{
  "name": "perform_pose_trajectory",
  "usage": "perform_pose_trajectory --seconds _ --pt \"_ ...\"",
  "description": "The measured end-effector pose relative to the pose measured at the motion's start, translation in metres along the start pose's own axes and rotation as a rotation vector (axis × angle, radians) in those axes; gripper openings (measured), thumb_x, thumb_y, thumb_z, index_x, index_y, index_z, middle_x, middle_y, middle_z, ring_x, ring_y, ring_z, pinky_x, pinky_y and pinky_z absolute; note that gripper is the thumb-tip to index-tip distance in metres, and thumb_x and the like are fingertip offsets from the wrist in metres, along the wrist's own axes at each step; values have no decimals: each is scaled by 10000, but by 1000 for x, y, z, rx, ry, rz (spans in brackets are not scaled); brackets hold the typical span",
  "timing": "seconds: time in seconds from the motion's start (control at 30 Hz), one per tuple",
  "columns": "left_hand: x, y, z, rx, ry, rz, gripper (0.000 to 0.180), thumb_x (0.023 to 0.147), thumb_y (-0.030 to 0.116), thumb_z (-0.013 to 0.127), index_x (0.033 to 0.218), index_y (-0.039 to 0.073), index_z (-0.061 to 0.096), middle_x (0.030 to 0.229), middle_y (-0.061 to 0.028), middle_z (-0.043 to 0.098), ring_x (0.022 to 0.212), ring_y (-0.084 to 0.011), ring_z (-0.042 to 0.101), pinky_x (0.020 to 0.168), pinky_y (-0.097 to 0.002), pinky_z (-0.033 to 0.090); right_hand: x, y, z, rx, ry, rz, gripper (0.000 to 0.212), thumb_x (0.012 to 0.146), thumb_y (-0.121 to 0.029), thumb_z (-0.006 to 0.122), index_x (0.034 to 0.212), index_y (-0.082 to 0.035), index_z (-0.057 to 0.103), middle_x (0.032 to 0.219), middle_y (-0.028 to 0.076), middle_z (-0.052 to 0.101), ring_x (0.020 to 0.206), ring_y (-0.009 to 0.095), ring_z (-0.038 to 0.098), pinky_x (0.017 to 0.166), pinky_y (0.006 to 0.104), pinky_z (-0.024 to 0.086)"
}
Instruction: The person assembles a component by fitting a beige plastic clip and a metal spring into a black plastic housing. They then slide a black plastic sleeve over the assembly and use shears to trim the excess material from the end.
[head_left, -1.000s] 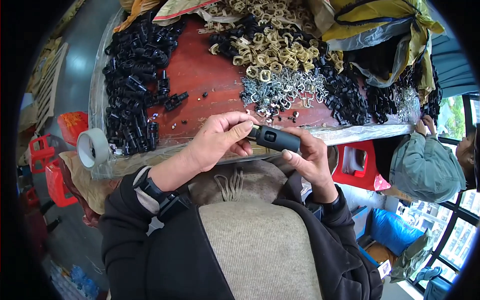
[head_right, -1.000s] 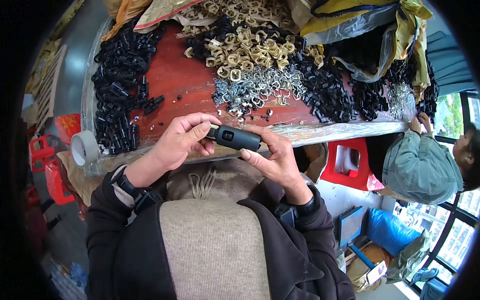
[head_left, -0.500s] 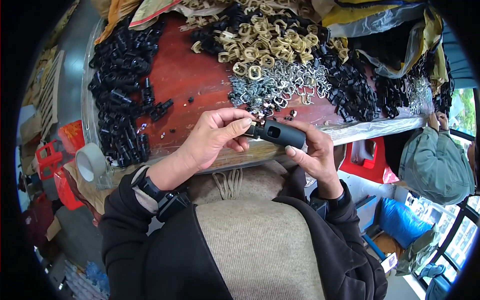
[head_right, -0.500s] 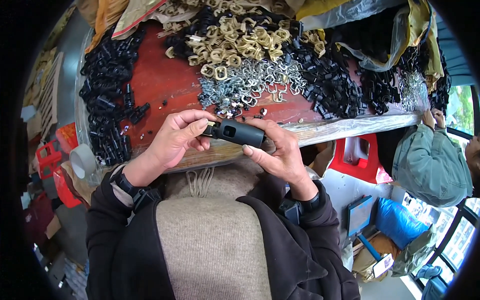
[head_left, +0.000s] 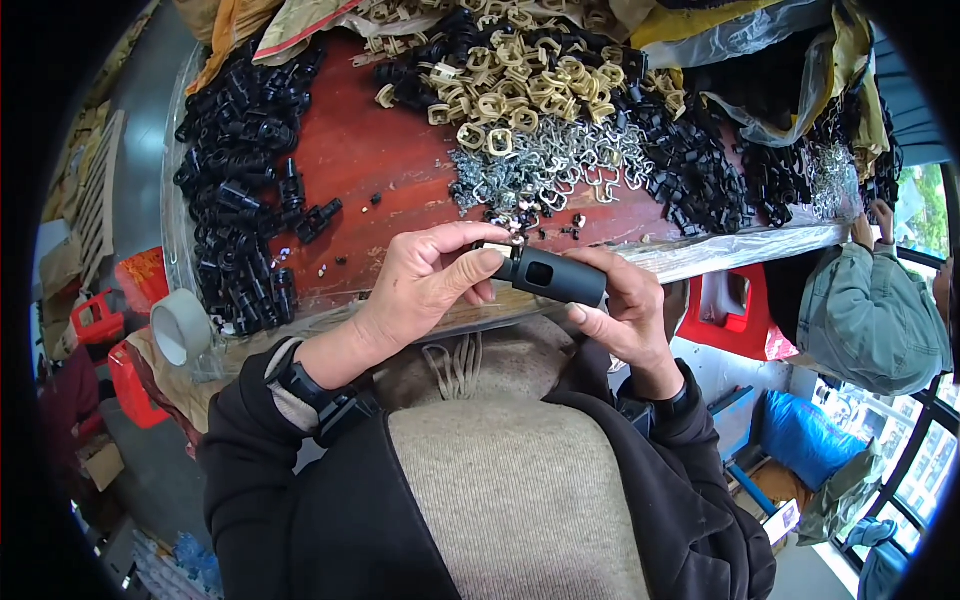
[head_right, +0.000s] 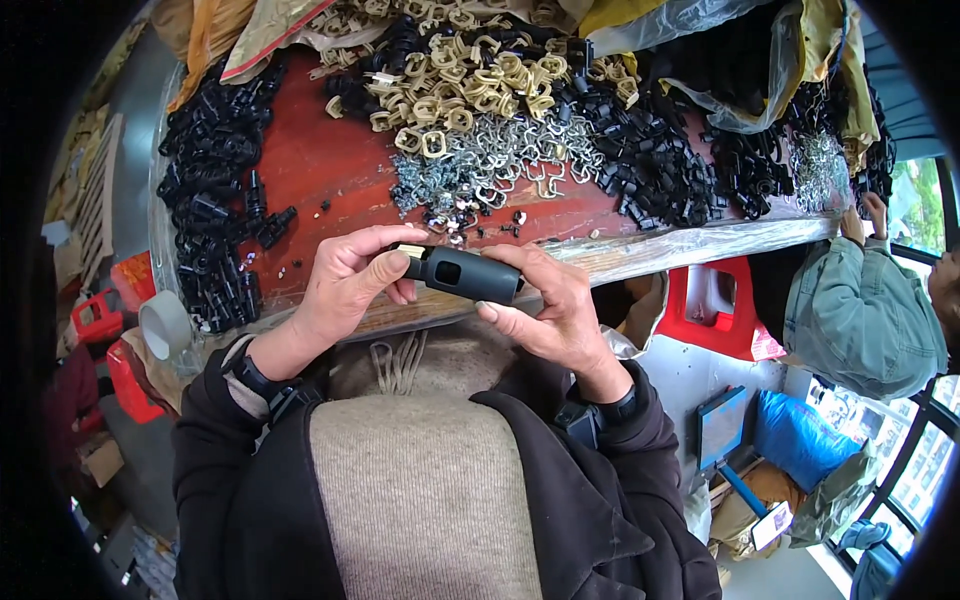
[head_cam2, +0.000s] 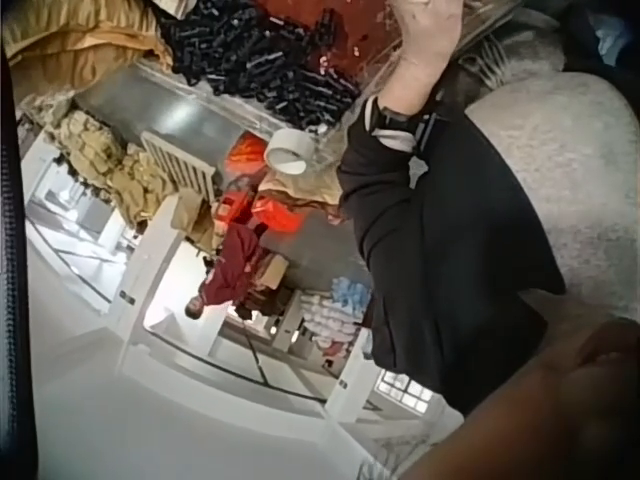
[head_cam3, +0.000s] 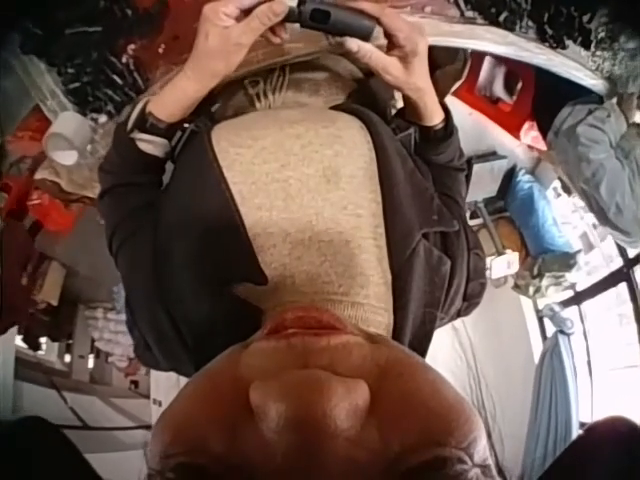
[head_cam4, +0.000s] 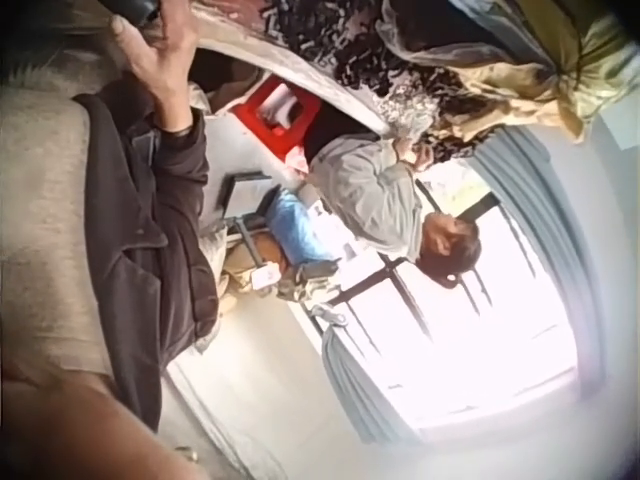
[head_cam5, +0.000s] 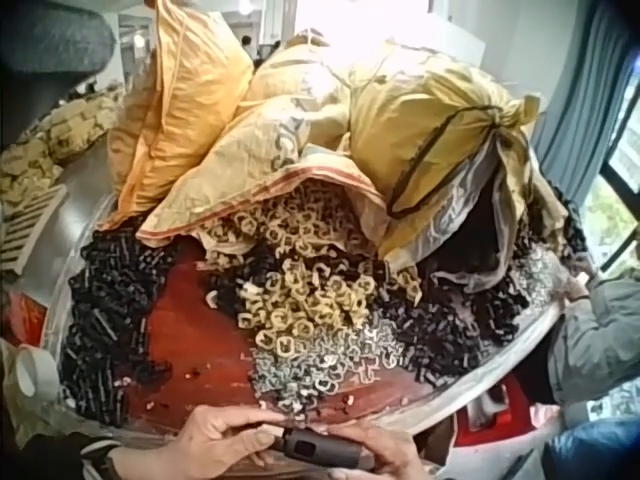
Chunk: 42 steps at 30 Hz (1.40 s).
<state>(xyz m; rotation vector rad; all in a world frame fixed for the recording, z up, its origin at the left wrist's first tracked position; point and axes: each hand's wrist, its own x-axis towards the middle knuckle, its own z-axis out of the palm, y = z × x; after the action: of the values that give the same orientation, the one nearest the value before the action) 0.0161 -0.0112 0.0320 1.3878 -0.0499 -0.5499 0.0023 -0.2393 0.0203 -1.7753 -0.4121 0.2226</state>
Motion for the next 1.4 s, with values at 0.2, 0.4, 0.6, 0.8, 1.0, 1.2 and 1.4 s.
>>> perform_pose_trajectory --seconds 0.2,0.4,0.6,0.8,1.0,1.2,1.4 --pt "-18 0 2 64 26 96 322 862 237 531 1058 -18 541 786 -53 586 621 -79 563 558 -200 476 -2 -22 4 -197 -51 -125 468 695 -173 694 1051 77 520 957 127 588 858 180 563 769 272 430" --pt "-26 -1 -1 16 17 163 309 867 235 522 1049 -13 544 777 -49 581 621 -77 561 562 -199 477 -5 -23 10 -45 -75 -48 495 695 -192 702 1056 88 512 973 127 580 883 170 552 793 263 419" --pt "-14 -10 -7 -107 15 31 293 873 223 513 1048 -9 545 783 -47 579 619 -77 559 571 -200 479 1 -11 11 57 -41 84 507 701 -197 698 1075 86 504 972 132 579 887 169 553 800 263 419" --pt "3 -12 -4 32 49 86 295 883 218 492 1060 -14 536 851 -58 573 650 -82 562 583 -200 475 12 4 3 -9 -51 -12 505 709 -206 692 1083 77 504 997 139 584 895 175 561 804 275 426" --pt "9 -10 -1 149 49 165 311 894 227 467 1077 -18 524 920 -71 552 685 -90 565 597 -202 474 18 5 0 5 13 -56 436 699 -216 698 1026 26 542 902 147 603 785 248 590 718 310 453" --pt "2 -7 1 217 61 251 281 888 191 479 1066 -19 533 937 -82 545 681 -94 567 586 -205 477 16 -10 1 -253 2 -232 441 703 -218 695 1035 24 534 884 152 593 750 273 579 681 317 454" --pt "-13 -1 0 435 92 503 247 874 156 506 1041 -22 545 894 -74 559 649 -89 565 570 -203 476 5 -18 13 -287 34 -294 454 711 -226 688 1046 29 519 887 149 587 758 256 576 685 304 448"
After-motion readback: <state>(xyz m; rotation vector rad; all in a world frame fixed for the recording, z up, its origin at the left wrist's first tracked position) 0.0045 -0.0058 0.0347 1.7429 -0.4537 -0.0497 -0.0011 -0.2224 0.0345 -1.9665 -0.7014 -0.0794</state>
